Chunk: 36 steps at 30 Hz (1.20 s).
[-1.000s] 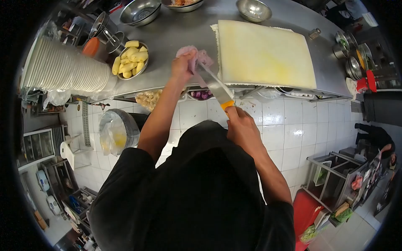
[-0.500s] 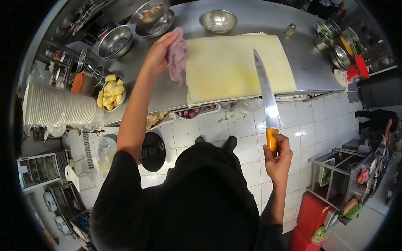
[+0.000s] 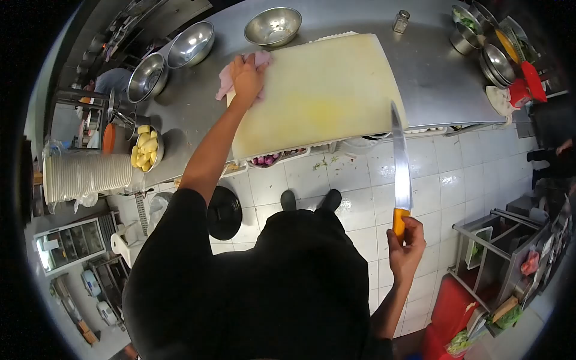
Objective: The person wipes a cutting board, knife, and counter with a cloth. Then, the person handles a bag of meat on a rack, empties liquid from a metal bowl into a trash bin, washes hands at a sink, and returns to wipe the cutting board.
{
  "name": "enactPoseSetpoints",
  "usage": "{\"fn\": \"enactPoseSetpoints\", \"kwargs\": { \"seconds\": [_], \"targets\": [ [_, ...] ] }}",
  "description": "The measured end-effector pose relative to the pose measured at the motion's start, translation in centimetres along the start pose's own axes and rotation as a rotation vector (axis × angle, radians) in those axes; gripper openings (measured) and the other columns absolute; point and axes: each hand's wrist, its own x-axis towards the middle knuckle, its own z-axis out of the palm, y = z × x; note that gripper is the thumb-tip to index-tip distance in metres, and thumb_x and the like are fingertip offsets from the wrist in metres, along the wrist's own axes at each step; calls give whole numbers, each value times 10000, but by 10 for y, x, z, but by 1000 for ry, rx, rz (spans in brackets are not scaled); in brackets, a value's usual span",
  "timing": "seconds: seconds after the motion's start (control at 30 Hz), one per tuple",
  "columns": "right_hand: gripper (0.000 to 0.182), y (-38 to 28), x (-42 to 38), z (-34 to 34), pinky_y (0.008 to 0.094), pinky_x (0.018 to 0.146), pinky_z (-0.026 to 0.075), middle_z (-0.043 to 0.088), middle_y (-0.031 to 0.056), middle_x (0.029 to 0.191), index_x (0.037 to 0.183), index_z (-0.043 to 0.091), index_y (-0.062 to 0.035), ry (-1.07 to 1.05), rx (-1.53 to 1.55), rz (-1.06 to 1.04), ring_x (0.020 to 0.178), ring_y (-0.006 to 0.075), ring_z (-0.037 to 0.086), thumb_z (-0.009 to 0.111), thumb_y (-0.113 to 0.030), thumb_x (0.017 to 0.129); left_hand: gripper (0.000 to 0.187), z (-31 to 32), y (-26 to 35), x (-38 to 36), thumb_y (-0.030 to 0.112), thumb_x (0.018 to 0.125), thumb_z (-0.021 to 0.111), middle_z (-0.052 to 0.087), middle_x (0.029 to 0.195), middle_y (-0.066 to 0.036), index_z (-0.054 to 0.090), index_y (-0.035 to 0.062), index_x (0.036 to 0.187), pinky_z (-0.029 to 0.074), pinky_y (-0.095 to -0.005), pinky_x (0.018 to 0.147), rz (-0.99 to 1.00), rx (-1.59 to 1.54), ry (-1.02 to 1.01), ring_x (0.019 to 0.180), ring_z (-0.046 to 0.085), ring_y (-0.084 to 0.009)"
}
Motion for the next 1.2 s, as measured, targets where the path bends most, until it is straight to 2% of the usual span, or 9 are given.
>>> {"fn": "enactPoseSetpoints", "kwargs": {
  "seconds": [0.17, 0.27, 0.43, 0.6, 0.7, 0.87, 0.97, 1.07, 1.2],
  "targets": [
    [377, 21, 4, -27, 244, 746, 448, 570, 68, 922, 1072, 492, -10, 80, 86, 15, 849, 123, 566, 624, 126, 747, 347, 28, 54, 9, 294, 728, 702, 549, 916, -172, 655, 34, 953, 429, -451, 800, 13, -92, -82, 924, 530, -361],
    [367, 24, 6, -35, 240, 749, 441, 571, 67, 913, 1069, 492, -7, 133, 104, 32, 841, 118, 562, 625, 118, 750, 332, 52, 117, 9, 293, 723, 701, 567, 897, -185, 663, 40, 936, 455, -466, 748, 8, -134, 8, 859, 558, -358],
    [365, 32, 2, -40, 233, 733, 432, 573, 61, 889, 1067, 488, -6, 198, 156, 70, 817, 112, 554, 628, 110, 751, 326, 84, 196, 30, 283, 722, 696, 593, 951, -190, 666, 59, 957, 452, -450, 789, 21, -263, -25, 909, 554, -339],
    [373, 40, 3, -39, 230, 693, 426, 566, 63, 902, 1074, 493, -10, 230, 214, 15, 800, 114, 548, 622, 114, 748, 310, 72, 247, -8, 305, 752, 678, 587, 999, -165, 676, 78, 964, 468, -468, 757, 242, -472, -140, 883, 590, -340],
    [376, 40, 18, -38, 234, 700, 427, 561, 64, 919, 1084, 496, -4, 221, 245, -39, 812, 121, 548, 609, 123, 749, 376, 27, 257, -45, 285, 733, 697, 551, 1065, -127, 660, 119, 1068, 431, -464, 821, 280, -442, -327, 941, 555, -295],
    [386, 4, 51, -27, 239, 747, 430, 559, 65, 918, 1111, 488, 6, 166, 251, -173, 828, 119, 545, 596, 133, 763, 393, -23, 205, -92, -22, 639, 623, 545, 1032, -142, 686, 110, 1004, 459, -424, 834, 257, -684, -493, 955, 554, -321],
    [376, -8, 67, -21, 233, 749, 427, 573, 63, 929, 1111, 486, 8, 79, 280, -227, 825, 115, 541, 595, 132, 772, 357, -54, 147, -118, -15, 650, 619, 534, 1059, -131, 679, 107, 981, 482, -399, 817, 350, -443, -286, 954, 571, -311],
    [376, -13, 80, -12, 235, 747, 426, 579, 62, 925, 1107, 488, 8, 6, 296, -265, 826, 113, 541, 600, 130, 769, 398, -97, 101, -137, -34, 633, 618, 544, 1060, -119, 673, 110, 999, 474, -405, 847, 83, -381, -314, 986, 566, -311],
    [386, -13, 91, -5, 243, 751, 428, 577, 70, 925, 1110, 488, 11, -51, 276, -252, 838, 117, 544, 610, 125, 761, 400, -126, 53, -160, -39, 631, 622, 559, 1074, -135, 678, 110, 998, 482, -392, 850, -18, -232, -239, 991, 568, -318]
  ]
}}
